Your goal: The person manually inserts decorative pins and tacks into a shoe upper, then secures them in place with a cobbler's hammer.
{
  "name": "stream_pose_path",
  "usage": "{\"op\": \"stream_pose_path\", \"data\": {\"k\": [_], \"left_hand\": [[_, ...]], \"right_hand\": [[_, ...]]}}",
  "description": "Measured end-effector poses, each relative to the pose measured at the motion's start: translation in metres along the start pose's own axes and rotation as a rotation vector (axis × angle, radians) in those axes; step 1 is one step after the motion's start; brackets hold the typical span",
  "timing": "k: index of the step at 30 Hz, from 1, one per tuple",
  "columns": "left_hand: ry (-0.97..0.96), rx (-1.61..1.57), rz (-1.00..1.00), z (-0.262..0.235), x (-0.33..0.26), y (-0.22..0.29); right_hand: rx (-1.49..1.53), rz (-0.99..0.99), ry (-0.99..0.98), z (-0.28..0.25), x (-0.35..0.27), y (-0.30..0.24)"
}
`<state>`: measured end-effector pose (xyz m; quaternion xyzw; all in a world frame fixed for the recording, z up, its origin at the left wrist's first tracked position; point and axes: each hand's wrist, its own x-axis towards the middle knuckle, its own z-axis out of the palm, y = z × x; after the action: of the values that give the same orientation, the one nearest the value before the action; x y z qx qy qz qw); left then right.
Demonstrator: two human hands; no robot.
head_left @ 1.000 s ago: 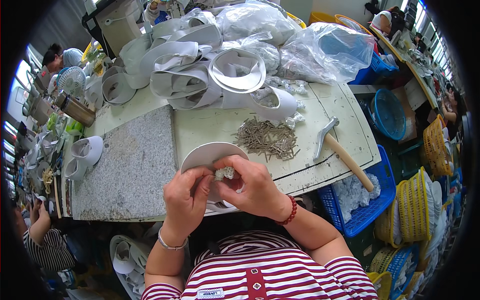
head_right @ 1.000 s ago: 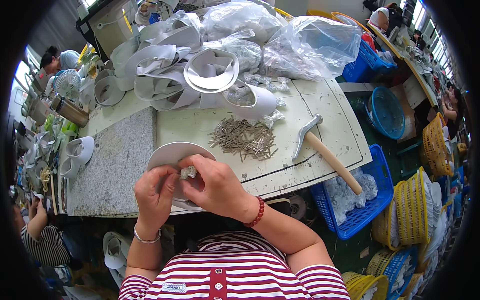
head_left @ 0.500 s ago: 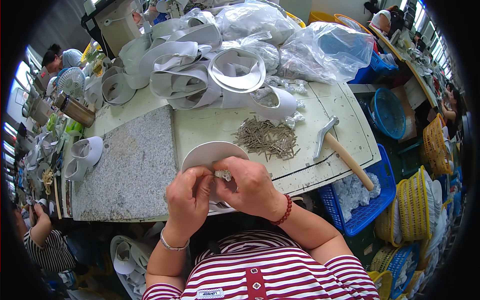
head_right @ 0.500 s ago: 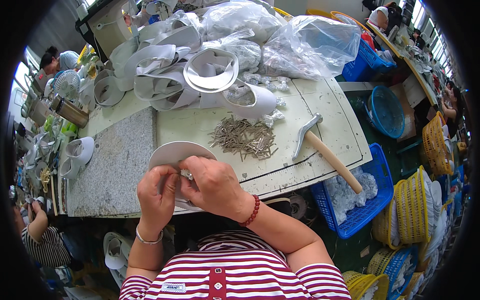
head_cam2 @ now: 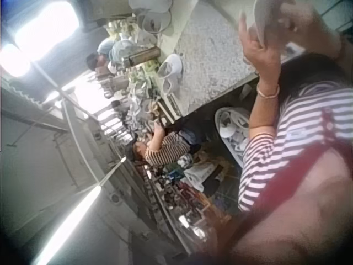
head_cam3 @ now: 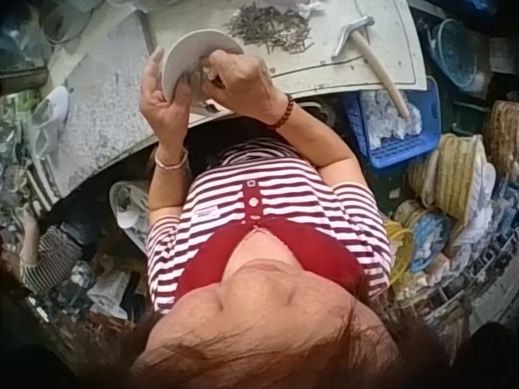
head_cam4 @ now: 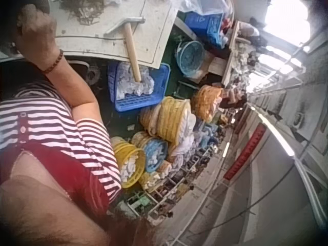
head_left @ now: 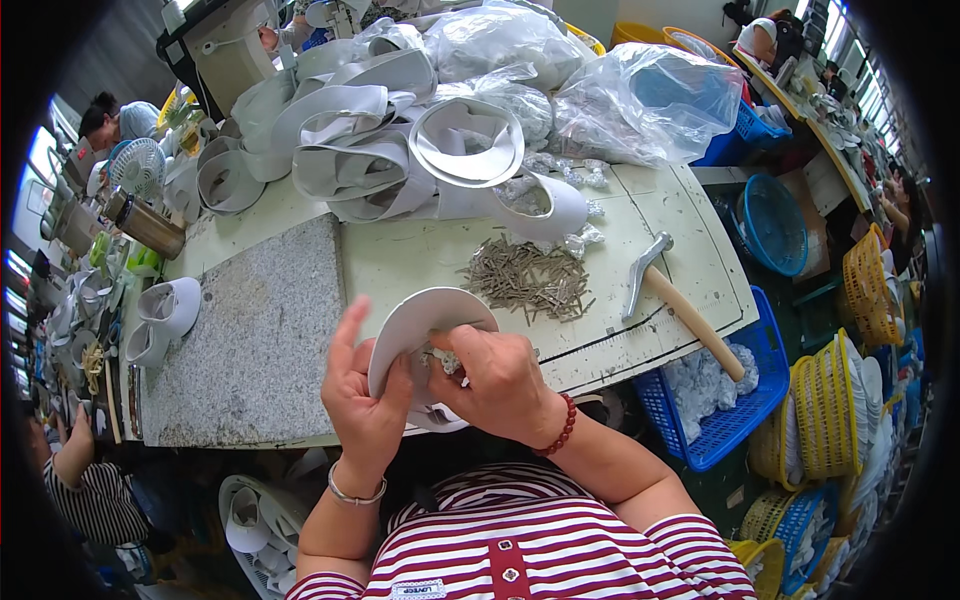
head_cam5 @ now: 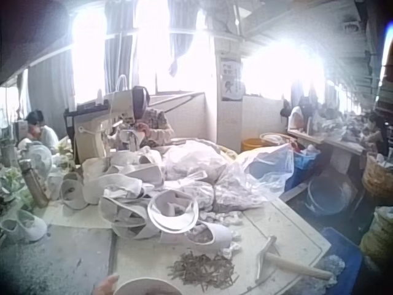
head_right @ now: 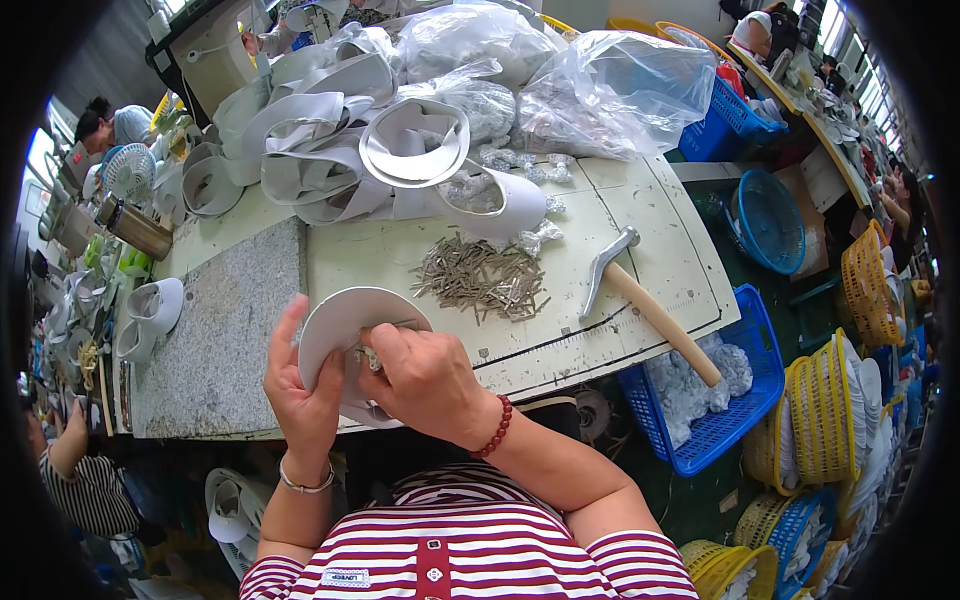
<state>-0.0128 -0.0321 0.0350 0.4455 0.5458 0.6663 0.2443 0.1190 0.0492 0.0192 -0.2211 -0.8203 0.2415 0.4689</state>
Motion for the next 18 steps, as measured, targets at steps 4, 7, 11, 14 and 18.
{"op": "stream_pose_path", "data": {"k": [4,7,11,14,18], "left_hand": [[-0.058,0.012,-0.132,-0.006,-0.005,-0.011],[-0.027,-0.017,-0.139,-0.001,-0.010,-0.010],[-0.020,-0.026,-0.175,0.001,-0.012,-0.010],[0.013,-0.063,-0.192,0.004,-0.015,-0.013],[0.038,-0.116,-0.193,0.006,-0.018,-0.014]], "right_hand": [[-0.001,0.003,0.019,0.001,0.001,0.000],[-0.043,-0.009,0.024,0.001,0.001,0.000],[-0.134,-0.021,-0.002,-0.001,0.001,-0.002],[-0.173,-0.018,-0.034,-0.002,0.000,-0.003],[-0.178,-0.038,-0.023,-0.005,0.001,-0.004]]}}
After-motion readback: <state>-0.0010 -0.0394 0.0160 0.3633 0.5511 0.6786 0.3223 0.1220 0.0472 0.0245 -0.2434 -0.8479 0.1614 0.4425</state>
